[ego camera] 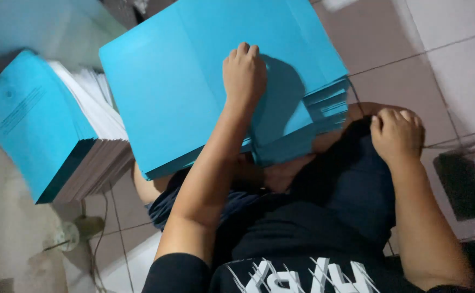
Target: Stacking and aligning blue paper folders on the floor.
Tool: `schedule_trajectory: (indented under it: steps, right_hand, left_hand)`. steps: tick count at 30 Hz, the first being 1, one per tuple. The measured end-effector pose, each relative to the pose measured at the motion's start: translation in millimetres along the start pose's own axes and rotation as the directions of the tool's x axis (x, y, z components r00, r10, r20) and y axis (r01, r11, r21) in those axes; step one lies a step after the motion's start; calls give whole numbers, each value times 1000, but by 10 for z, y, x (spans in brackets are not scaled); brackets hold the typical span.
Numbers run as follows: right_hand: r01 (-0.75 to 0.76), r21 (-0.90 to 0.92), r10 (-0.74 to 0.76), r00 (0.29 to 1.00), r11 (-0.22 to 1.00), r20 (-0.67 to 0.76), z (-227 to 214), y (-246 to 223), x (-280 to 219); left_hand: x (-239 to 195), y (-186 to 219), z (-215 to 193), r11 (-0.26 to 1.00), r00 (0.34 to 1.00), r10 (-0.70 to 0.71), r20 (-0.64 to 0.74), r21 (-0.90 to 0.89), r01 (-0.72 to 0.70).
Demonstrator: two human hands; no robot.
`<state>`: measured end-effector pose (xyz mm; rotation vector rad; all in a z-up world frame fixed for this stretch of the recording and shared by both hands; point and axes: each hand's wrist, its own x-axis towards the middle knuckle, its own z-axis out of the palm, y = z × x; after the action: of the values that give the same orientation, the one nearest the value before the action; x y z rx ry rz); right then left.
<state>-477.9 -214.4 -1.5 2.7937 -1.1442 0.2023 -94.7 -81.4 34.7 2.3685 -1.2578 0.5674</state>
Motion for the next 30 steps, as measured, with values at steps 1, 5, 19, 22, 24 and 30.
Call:
schedule_trajectory:
  steps: [1,5,19,22,24,30]
  right_hand:
    - [28,-4,-28,996,1000,87,-117,-27,205]
    - [-257,-15,227,826,966,516,62,126,903]
    - [-442,-98,320,462,892,827,-187,62,1371]
    - [-334,-29,204,503,942,840,-139,271,1378]
    - [-306,49,200,726,951,658,-630,-143,1268]
    - [445,304,-390,892,842,-226,-1074,-1368,1057]
  left_hand:
    - [38,132,-36,998,990,25,-140,-49,-33]
    - [-3,206,-133,983,994,23,-107,-176,-42]
    - [34,259,-271,962,996,-55,-72,-270,34]
    - [6,210,-125,976,995,-77,-62,-211,62]
    - [-25,217,-76,990,998,-51,-48,-134,44]
    - [-277,-253,-624,973,991,-28,130,-223,57]
